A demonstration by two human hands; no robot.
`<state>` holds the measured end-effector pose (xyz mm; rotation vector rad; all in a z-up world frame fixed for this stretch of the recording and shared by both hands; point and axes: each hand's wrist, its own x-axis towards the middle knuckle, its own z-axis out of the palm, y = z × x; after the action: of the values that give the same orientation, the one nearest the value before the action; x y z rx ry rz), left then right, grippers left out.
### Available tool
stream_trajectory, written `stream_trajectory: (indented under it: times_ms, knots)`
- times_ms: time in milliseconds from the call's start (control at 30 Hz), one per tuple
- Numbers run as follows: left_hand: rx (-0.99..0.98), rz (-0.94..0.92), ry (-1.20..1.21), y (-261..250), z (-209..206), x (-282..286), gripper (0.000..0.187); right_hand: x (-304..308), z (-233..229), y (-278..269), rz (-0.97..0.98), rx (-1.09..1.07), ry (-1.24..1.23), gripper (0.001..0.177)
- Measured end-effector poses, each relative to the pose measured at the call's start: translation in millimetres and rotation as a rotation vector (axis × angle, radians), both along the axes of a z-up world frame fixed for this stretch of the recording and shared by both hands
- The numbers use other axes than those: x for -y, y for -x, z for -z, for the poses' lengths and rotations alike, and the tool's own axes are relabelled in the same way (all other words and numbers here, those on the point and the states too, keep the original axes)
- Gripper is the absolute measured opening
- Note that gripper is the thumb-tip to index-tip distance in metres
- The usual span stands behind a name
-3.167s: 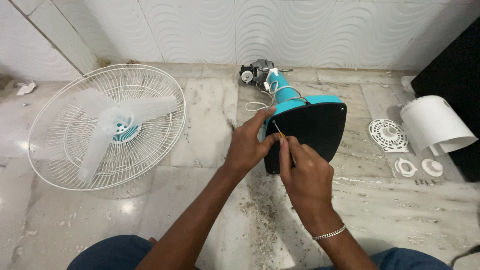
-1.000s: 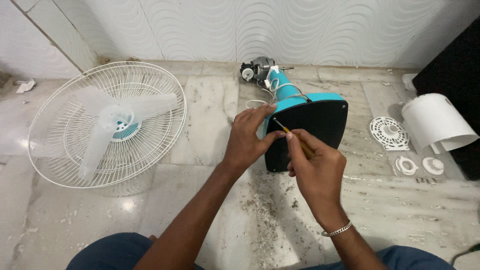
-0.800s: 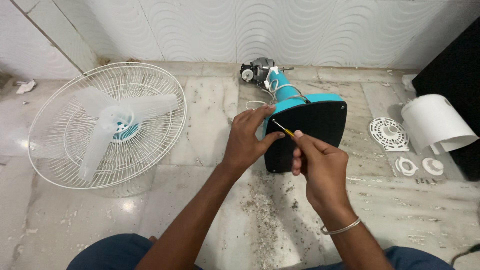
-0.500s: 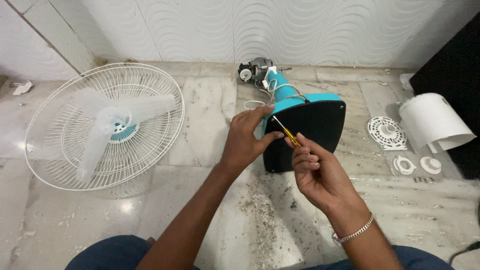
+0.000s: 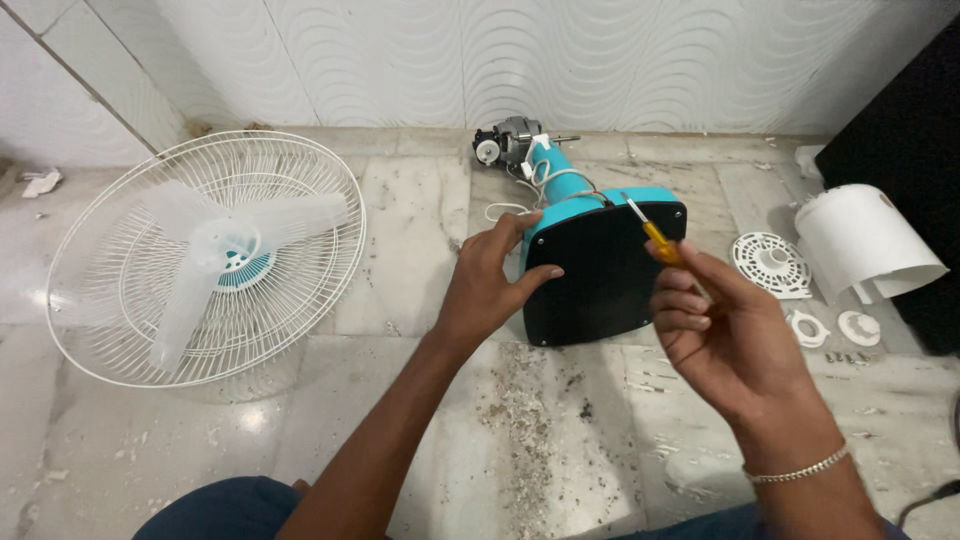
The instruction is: The person uses a screwdriver to remove screws from the base of a disassembled electric fan. They unscrew multiple fasteners, place them aside, and lift the base cover to expose the motor and internal components.
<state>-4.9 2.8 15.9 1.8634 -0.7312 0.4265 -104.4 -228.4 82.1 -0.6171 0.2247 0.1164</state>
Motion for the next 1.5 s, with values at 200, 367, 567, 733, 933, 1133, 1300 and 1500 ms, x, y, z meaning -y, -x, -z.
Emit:
stream_trajectory:
  times_ms: [200, 367, 567, 733, 933, 1133, 1300, 1500]
  knots:
    - [-0.061, 0.066, 0.047, 1.7, -1.2, 1.0, 0.061, 22.7, -20.7, 9.6, 0.265, -0.014, 0.625, 0.020]
    - [-0.095, 0.035, 0.043, 2.7, 2.0, 2.3, 0.068, 45.0, -5.6, 9.0, 0.498, 0.100, 1.349, 0.023]
    - [-0.129, -0.014, 0.012, 2.1, 5.1, 1.5, 0.077, 80.3, 21.4, 5.2, 0.658, 0.280, 2.033, 0.022]
    - [-0.196, 0.001, 0.022, -0.3, 7.0, 0.8, 0.077, 99.9, 47.0, -5.7, 0.590, 0.296, 2.294, 0.028]
    - [-0.227, 0.010, 0.058, -1.9, 10.0, -0.6, 0.075, 131.6, 88.1, -23.8, 0.358, 0.027, 2.133, 0.028]
    - [-0.237, -0.004, 0.065, -1.6, 11.0, 0.0, 0.076, 171.5, 147.6, -39.7, 0.257, -0.245, 1.937, 0.034]
    - [-0.236, 0.008, 0.070, 0.2, 9.3, -2.4, 0.075, 188.4, 198.3, -51.9, 0.260, -0.253, 1.991, 0.031]
    - [-0.309, -0.003, 0.017, 1.9, 6.5, -1.5, 0.079, 187.2, 209.9, -57.2, 0.076, -0.404, 1.976, 0.036]
